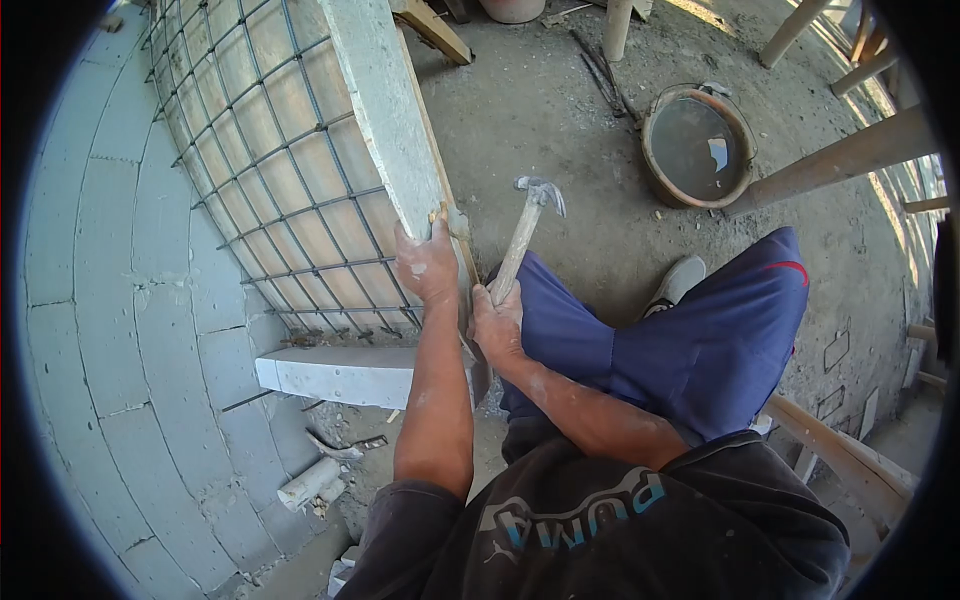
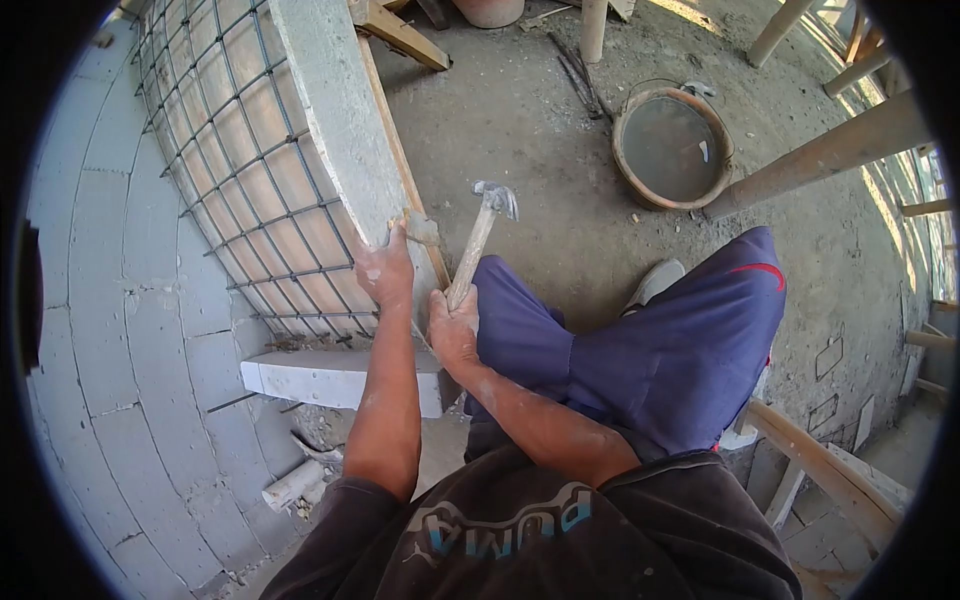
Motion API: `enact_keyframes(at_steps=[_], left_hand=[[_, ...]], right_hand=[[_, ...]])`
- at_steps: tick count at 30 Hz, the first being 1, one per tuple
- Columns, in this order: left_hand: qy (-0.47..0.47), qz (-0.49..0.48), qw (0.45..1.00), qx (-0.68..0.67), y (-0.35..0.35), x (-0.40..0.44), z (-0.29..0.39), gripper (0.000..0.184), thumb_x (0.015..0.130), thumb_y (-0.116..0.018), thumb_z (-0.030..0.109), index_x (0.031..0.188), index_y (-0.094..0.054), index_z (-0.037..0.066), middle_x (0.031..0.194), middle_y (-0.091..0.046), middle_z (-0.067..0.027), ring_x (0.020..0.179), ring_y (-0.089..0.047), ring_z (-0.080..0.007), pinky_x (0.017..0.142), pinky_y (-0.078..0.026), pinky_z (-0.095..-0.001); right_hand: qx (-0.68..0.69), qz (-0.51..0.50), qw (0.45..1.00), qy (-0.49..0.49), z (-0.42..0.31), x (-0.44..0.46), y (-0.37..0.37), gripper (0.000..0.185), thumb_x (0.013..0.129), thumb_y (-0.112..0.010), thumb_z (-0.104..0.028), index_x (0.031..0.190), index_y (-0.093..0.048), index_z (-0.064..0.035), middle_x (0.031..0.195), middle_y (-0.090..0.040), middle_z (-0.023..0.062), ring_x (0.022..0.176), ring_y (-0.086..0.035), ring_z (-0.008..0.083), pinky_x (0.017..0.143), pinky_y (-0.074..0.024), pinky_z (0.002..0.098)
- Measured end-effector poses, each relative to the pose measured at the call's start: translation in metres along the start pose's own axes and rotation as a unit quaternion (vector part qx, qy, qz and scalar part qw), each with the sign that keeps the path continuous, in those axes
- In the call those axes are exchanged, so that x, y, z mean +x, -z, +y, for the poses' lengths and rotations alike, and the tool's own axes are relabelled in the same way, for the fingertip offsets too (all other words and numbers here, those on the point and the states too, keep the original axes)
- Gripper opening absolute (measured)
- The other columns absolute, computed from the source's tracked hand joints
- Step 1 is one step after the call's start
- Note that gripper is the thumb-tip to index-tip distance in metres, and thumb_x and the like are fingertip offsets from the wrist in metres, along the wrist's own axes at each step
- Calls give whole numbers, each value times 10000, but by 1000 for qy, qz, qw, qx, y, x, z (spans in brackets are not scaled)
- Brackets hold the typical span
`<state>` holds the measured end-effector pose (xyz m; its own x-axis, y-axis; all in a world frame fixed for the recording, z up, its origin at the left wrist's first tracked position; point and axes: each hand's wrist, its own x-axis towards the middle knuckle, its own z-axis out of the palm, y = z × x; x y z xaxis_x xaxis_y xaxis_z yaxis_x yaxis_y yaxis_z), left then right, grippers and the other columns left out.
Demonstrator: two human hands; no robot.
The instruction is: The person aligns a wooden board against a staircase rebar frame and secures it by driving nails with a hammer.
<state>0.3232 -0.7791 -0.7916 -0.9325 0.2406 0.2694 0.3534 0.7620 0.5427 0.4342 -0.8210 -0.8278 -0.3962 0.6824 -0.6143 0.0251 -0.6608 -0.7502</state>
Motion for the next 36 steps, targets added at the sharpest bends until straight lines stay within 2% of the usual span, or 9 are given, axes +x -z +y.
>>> enact_keyframes(at_steps=[4, 10, 13, 16, 22, 25, 31, 34, 36], left_hand=[[-4, -6, 1000, -16, 2, 2, 5, 496, 761, -789, 342, 1081, -606, 11, 935, -702, -207, 861, -675, -404, 753, -516, -464], [3, -10, 1000, -20, -2, 3, -2, 509, 760, -783, 350, 1088, -600, 7, 935, -701, -206, 870, -678, -397, 768, -516, -458], [4, -16, 1000, -14, 0, 3, -3, 514, 759, -781, 354, 1089, -599, 4, 934, -699, -209, 867, -677, -400, 768, -515, -460], [1, -21, 1000, -14, 0, 3, 1, 524, 760, -781, 359, 1096, -597, 2, 938, -697, -214, 865, -676, -402, 767, -514, -463], [-12, -9, 1000, -9, -1, 3, -3, 532, 761, -782, 378, 1089, -598, 2, 933, -697, -216, 865, -676, -405, 765, -516, -466], [-9, -17, 1000, -22, 1, 1, -3, 533, 762, -781, 380, 1085, -597, -2, 930, -697, -217, 861, -676, -408, 761, -515, -467], [3, -21, 999, -37, -2, 2, -4, 520, 762, -781, 374, 1072, -598, -1, 920, -697, -220, 855, -677, -408, 754, -517, -464], [2, -18, 999, -28, 3, 2, -1, 515, 761, -783, 374, 1066, -599, 2, 914, -698, -220, 854, -678, -406, 754, -519, -464], [-2, -17, 1000, -11, 1, 2, -2, 512, 761, -783, 374, 1065, -600, 5, 912, -699, -218, 855, -678, -405, 754, -519, -463]], right_hand=[[-31, -64, 985, -157, 8, 23, -4, 206, 922, -588, -149, 978, -410, -62, 660, -500, 69, 449, -507, 155, 384, -417, 337], [197, -1, 979, -45, 2, -2, 3, 230, 911, -591, -141, 1007, -398, -63, 675, -503, 67, 453, -501, 150, 372, -414, 328], [22, -37, 998, -37, 19, 0, -8, 219, 910, -594, -125, 998, -398, -79, 664, -480, 40, 435, -475, 131, 362, -415, 317], [9, -97, 988, -122, 22, 20, -8, 215, 910, -591, -116, 991, -394, -88, 640, -473, 26, 415, -464, 131, 361, -408, 313], [116, -23, 993, -2, 22, 0, 3, 215, 897, -576, -126, 1038, -430, -54, 628, -522, 47, 415, -490, 138, 362, -399, 313], [-107, -77, 987, -90, 11, 15, -6, 230, 894, -564, -118, 1068, -427, -58, 611, -511, 43, 415, -488, 130, 372, -408, 317], [31, -8, 999, 11, 2, 0, -6, 290, 864, -555, -102, 1122, -433, -56, 595, -507, 37, 433, -504, 150, 410, -427, 336], [-125, -87, 985, -79, 21, 16, -8, 244, 873, -564, -112, 1074, -434, -63, 605, -503, 33, 441, -512, 145, 399, -428, 335], [-49, -102, 987, -111, 3, 23, -4, 232, 875, -572, -116, 1053, -430, -73, 608, -499, 28, 441, -513, 137, 397, -429, 334]])
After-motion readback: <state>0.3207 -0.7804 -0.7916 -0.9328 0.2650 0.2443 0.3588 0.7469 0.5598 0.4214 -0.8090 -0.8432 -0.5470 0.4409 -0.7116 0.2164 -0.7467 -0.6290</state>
